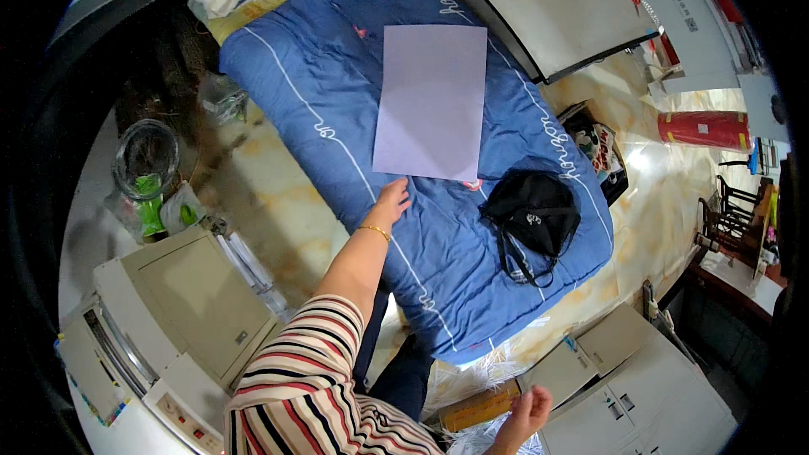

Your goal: The person opens the top cover of a paper processing machine and adjusts internal components by hand. They then retrieve a stack of documents from a nearby surface, align the stack, and place it into the machine's input slot.

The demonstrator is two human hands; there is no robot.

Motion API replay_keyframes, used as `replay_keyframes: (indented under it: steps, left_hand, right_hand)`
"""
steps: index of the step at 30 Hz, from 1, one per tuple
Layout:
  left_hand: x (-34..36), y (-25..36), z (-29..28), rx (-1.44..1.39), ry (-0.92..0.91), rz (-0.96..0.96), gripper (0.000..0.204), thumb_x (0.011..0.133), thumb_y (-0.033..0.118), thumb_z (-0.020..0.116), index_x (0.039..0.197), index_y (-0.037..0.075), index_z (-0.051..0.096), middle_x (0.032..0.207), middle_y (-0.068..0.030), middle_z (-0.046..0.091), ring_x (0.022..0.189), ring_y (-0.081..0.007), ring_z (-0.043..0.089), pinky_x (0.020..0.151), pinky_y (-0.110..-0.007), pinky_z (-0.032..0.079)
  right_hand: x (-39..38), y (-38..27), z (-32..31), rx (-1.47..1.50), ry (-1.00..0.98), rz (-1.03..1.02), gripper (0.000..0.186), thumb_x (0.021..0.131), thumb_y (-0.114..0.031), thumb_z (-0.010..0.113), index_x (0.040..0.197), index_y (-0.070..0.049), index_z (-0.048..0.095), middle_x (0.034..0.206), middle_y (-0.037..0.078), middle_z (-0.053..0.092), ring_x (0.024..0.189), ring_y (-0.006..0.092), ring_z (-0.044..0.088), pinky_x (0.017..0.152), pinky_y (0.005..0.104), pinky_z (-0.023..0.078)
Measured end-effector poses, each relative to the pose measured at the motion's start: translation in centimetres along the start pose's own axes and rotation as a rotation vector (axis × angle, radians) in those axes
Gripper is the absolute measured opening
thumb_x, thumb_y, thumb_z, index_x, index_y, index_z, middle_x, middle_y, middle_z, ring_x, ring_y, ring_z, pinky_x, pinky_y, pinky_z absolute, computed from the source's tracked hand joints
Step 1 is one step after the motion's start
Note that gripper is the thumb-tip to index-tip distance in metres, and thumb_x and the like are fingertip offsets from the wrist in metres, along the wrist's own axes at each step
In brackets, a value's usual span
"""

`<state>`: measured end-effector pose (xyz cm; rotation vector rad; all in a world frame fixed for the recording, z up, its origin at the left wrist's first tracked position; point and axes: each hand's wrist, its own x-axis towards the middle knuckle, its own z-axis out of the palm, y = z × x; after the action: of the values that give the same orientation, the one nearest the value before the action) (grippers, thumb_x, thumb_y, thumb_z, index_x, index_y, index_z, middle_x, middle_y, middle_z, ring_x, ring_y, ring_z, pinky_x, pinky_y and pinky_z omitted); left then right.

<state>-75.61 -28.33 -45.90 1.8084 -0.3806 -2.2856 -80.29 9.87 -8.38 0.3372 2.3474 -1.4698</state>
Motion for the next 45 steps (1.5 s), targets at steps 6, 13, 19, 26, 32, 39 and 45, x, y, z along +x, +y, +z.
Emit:
replay_keyframes:
  steps: [6, 13, 19, 26, 32, 39, 45]
  left_hand:
    - [6.8, 1.0, 1.4, -0.353, 0.039, 0.079, 0.066, 0.083, 0.032, 0.065, 0.14, 0.014, 0.038, 0.154, -0.0103, 0.017, 0.142, -0.026, 0.014, 0.111, -0.044, 0.023]
    - [6.8, -0.6, 1.9, -0.426, 0.202, -0.187, 0.069, 0.084, 0.034, 0.064, 0.143, 0.014, 0.033, 0.141, -0.0111, 0.033, 0.135, -0.0234, 0.026, 0.111, -0.046, 0.022]
    - [9.2, 0.7, 2.2, -0.367, 0.087, 0.224, 0.061, 0.085, 0.024, 0.061, 0.139, 0.007, 0.039, 0.146, -0.0098, 0.033, 0.137, -0.0237, 0.027, 0.111, -0.042, 0.024]
    - [-1.8, 2.0, 4.8, 1.167, 0.327, 1.256, 0.052, 0.073, -0.006, 0.052, 0.125, -0.001, 0.048, 0.113, -0.0204, 0.046, 0.108, -0.0397, 0.044, 0.098, -0.043, 0.037]
    - [-18.2, 4.8, 4.2, 1.372, 0.411, 1.721, 0.037, 0.074, 0.001, 0.064, 0.11, 0.007, 0.058, 0.099, -0.0114, 0.054, 0.096, -0.0327, 0.053, 0.081, -0.041, 0.048]
    - [-40.6, 1.0, 6.7, 1.476, 0.384, 1.967, 0.017, 0.066, 0.013, 0.075, 0.078, 0.015, 0.063, 0.088, -0.0053, 0.053, 0.086, -0.0262, 0.053, 0.076, -0.041, 0.043]
    - [-61.0, -7.7, 10.1, 1.506, 0.044, 2.169, 0.016, 0.07, 0.012, 0.074, 0.08, 0.016, 0.062, 0.084, -0.0003, 0.057, 0.088, -0.019, 0.057, 0.093, -0.041, 0.035]
  right_hand:
    - [1.1, 2.6, 0.9, -0.116, -0.052, 0.082, 0.013, 0.092, -0.009, 0.058, 0.105, -0.005, 0.057, 0.079, 0.004, 0.062, 0.071, 0.0132, 0.059, 0.065, 0.0282, 0.051]
    - [1.0, 2.3, 1.7, -0.094, -0.151, 0.187, 0.013, 0.092, -0.007, 0.058, 0.104, -0.005, 0.056, 0.082, 0.004, 0.062, 0.072, 0.0106, 0.057, 0.067, 0.0234, 0.047]
    - [1.0, 1.2, 1.6, -0.12, -0.181, 0.255, 0.014, 0.092, -0.007, 0.059, 0.106, -0.005, 0.057, 0.083, 0.004, 0.06, 0.073, 0.0098, 0.055, 0.067, 0.0232, 0.046]
    - [-0.1, 5.2, 0.6, -0.068, -0.236, 0.116, 0.012, 0.088, -0.002, 0.058, 0.101, -0.002, 0.057, 0.08, 0.003, 0.059, 0.065, 0.0095, 0.056, 0.059, 0.0218, 0.046]
    - [-1.4, 1.3, -3.1, -0.256, -0.408, -0.138, 0.014, 0.083, -0.003, 0.065, 0.097, -0.001, 0.061, 0.075, 0.007, 0.061, 0.068, 0.0133, 0.06, 0.065, 0.0256, 0.048]
    - [0.9, 1.4, -14.7, -0.1, -0.406, -0.49, 0.017, 0.082, -0.006, 0.066, 0.099, -0.003, 0.063, 0.083, 0.008, 0.062, 0.074, 0.0167, 0.061, 0.069, 0.0283, 0.049]
    - [4.0, 0.3, -22.8, -0.288, -0.456, -0.99, 0.081, 0.067, -0.031, 0.082, 0.132, -0.003, 0.041, 0.134, 0.02, 0.045, 0.123, 0.036, 0.044, 0.102, 0.0418, 0.036]
